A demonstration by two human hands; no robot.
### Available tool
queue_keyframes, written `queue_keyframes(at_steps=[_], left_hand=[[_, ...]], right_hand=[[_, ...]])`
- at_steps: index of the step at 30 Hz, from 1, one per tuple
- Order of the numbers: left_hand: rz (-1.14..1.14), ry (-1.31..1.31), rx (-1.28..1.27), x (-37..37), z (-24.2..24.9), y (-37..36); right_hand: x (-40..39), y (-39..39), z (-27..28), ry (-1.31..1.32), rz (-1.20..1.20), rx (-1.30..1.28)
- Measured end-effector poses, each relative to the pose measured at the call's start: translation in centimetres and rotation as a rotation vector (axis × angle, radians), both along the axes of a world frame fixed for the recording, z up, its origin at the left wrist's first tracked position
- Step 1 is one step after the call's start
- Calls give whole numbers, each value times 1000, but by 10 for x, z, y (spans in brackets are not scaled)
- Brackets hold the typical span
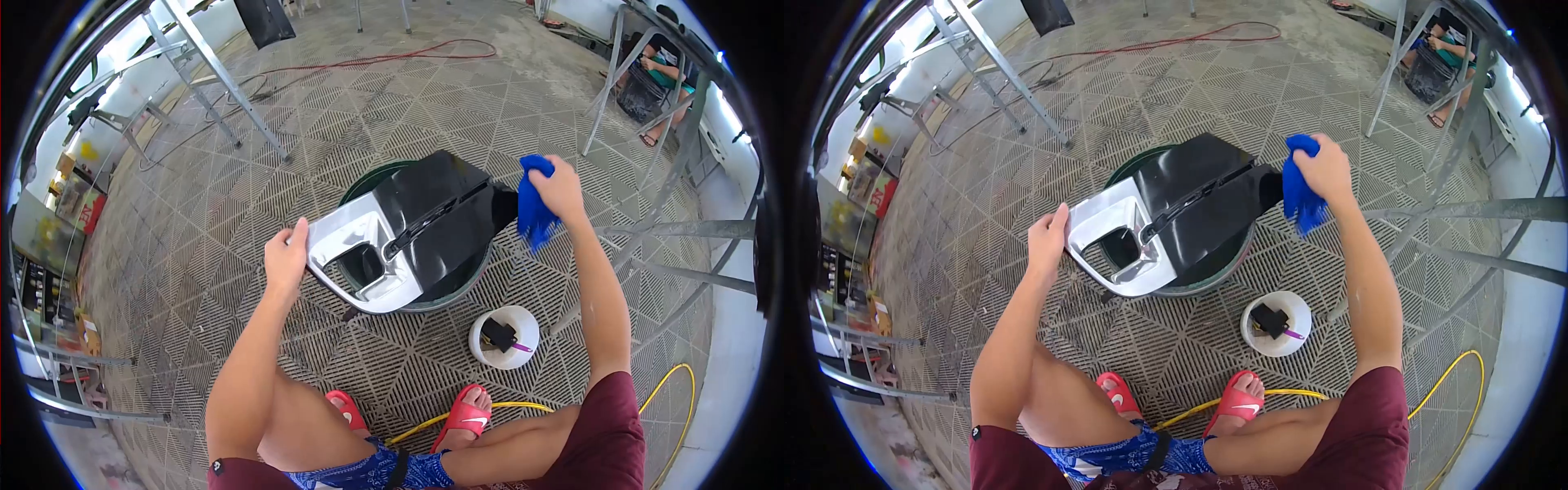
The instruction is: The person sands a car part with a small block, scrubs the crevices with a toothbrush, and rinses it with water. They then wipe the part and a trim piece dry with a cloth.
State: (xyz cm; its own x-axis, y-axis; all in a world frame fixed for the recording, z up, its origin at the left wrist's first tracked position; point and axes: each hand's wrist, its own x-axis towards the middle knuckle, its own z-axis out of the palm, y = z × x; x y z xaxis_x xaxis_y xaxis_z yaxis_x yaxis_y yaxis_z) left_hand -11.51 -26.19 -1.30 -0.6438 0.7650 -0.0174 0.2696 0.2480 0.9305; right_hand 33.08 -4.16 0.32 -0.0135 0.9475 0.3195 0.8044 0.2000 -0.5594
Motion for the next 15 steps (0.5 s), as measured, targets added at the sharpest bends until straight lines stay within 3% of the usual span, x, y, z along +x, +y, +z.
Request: queue_keyframes(at_steps=[2,4,6,14,15], left_hand=[[6,-156,-166,-11,-6,0],[-28,-103,-125,-12,-11,0],[-66,-38,-215,-19,-12,8],[-263,324,-29,-13,-16,23],[-257,411,10,-9,-14,22]], right_hand=[[8,8,19,307,4,-29],[6,4,45,761,61,-96],[3,-19,86,941,66,-12],[18,-144,210,1206,141,448],[17,-164,226,1058,114,620]])
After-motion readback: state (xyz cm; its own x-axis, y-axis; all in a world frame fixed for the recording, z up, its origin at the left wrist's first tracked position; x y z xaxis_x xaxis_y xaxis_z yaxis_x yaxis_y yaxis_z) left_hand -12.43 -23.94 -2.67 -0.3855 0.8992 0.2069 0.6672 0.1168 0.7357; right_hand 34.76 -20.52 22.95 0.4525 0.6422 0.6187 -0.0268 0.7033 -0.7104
